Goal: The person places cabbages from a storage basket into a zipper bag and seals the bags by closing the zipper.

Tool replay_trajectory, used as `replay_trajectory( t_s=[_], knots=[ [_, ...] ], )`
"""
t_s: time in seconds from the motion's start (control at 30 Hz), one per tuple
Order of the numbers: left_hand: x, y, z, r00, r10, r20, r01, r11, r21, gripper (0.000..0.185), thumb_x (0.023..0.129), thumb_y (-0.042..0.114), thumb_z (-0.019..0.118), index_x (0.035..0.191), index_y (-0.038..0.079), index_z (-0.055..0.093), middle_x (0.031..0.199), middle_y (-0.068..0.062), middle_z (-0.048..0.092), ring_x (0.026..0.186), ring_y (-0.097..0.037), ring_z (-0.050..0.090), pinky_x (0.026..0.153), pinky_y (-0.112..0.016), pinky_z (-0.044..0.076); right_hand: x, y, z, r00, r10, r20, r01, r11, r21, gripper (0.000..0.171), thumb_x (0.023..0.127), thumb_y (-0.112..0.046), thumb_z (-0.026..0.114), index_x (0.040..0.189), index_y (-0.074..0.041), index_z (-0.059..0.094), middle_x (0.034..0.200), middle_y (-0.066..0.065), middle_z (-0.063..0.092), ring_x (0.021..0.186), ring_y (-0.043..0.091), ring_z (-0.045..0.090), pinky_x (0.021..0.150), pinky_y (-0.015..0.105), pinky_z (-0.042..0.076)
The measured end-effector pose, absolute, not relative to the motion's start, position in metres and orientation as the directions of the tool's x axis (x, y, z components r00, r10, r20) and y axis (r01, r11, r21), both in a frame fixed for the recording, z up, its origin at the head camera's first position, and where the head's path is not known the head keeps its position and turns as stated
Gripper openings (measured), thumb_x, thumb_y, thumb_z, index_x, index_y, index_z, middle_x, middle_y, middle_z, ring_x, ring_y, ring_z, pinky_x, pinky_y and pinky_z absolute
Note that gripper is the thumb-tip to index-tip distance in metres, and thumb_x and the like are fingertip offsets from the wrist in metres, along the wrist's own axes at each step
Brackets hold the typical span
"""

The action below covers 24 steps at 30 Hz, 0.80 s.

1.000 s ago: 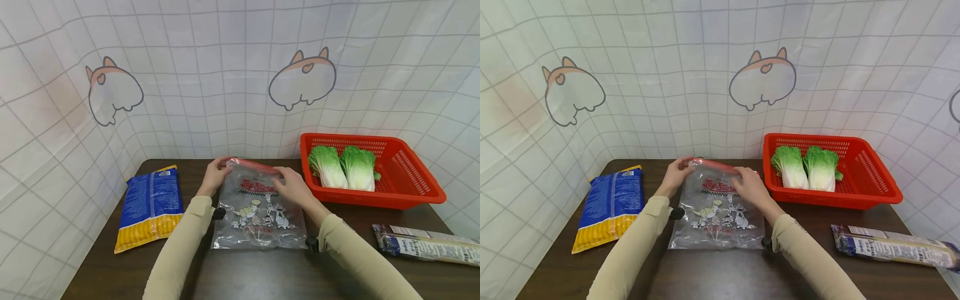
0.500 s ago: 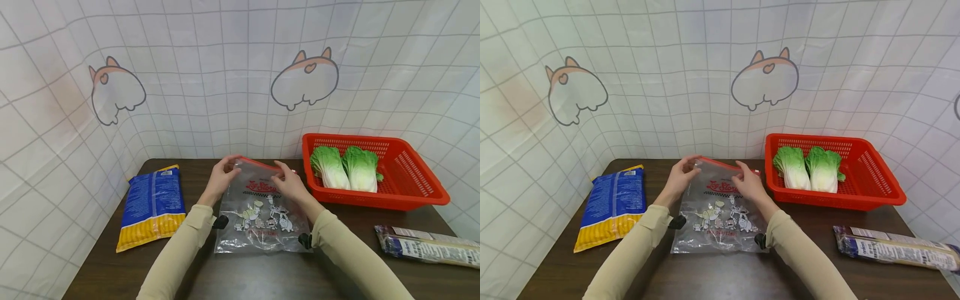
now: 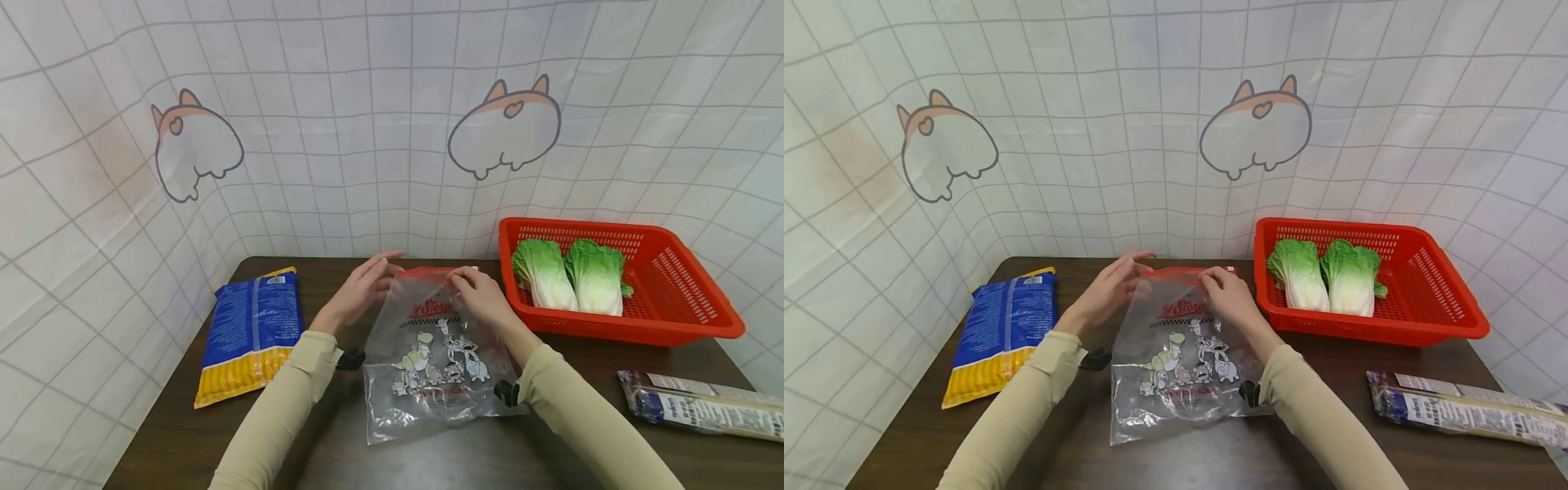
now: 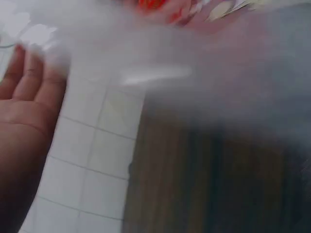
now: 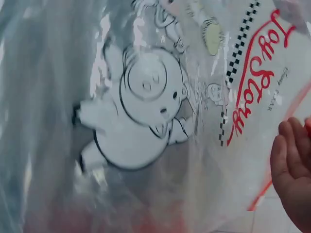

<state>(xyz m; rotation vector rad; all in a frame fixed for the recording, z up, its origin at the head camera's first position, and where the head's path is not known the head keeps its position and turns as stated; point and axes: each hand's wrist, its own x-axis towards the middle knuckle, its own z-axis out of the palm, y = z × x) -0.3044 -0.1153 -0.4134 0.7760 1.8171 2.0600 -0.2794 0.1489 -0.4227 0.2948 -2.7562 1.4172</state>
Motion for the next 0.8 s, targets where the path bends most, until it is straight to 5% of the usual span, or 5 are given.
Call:
replay_trajectory(
  t_s=[0.17, 0.4, 0.57, 0.8],
  knots=[
    [-0.311, -0.112, -0.399, -0.762, 0.644, 0.073, 0.205, 0.132, 0.970, 0.048, 0.104, 0.044, 0.040, 0.137, 0.013, 0.055, 0.120, -0.011, 0.060, 0.104, -0.025, 0.064, 0.084, -0.040, 0.054, -0.269, 0.151, -0.419, -0.964, -0.205, 0.166, -0.257, 0.583, -0.770, 0.029, 0.101, -0.041, 0.050, 0.109, -0.020, 0.068, 0.106, 0.000, 0.067, 0.093, 0.019, 0.061, 0.082, 0.040, 0.049],
    [-0.320, -0.101, -0.382, -0.695, 0.716, -0.063, 0.403, 0.461, 0.791, 0.035, 0.102, 0.036, 0.051, 0.129, 0.017, 0.062, 0.097, -0.007, 0.063, 0.079, -0.019, 0.058, 0.073, -0.036, 0.051, -0.256, 0.146, -0.418, -0.923, -0.288, 0.256, -0.378, 0.550, -0.744, 0.019, 0.099, -0.031, 0.058, 0.106, -0.017, 0.069, 0.098, -0.001, 0.068, 0.092, 0.018, 0.066, 0.082, 0.041, 0.054],
    [-0.322, -0.094, -0.377, -0.649, 0.750, -0.125, 0.469, 0.524, 0.711, 0.038, 0.098, 0.019, 0.057, 0.135, 0.012, 0.058, 0.127, -0.001, 0.061, 0.106, -0.012, 0.060, 0.090, -0.034, 0.050, -0.250, 0.148, -0.412, -0.903, -0.337, 0.267, -0.414, 0.516, -0.750, 0.011, 0.097, -0.023, 0.062, 0.104, -0.017, 0.068, 0.095, -0.003, 0.068, 0.088, 0.015, 0.067, 0.078, 0.038, 0.055],
    [-0.317, -0.097, -0.369, -0.674, 0.734, -0.085, 0.363, 0.428, 0.828, 0.039, 0.096, 0.007, 0.056, 0.135, 0.011, 0.056, 0.123, -0.004, 0.063, 0.083, -0.023, 0.067, 0.066, -0.038, 0.057, -0.243, 0.161, -0.398, -0.922, -0.291, 0.254, -0.370, 0.473, -0.800, 0.017, 0.098, -0.019, 0.060, 0.113, -0.013, 0.066, 0.105, 0.003, 0.068, 0.089, 0.021, 0.066, 0.075, 0.038, 0.052]
  ],
)
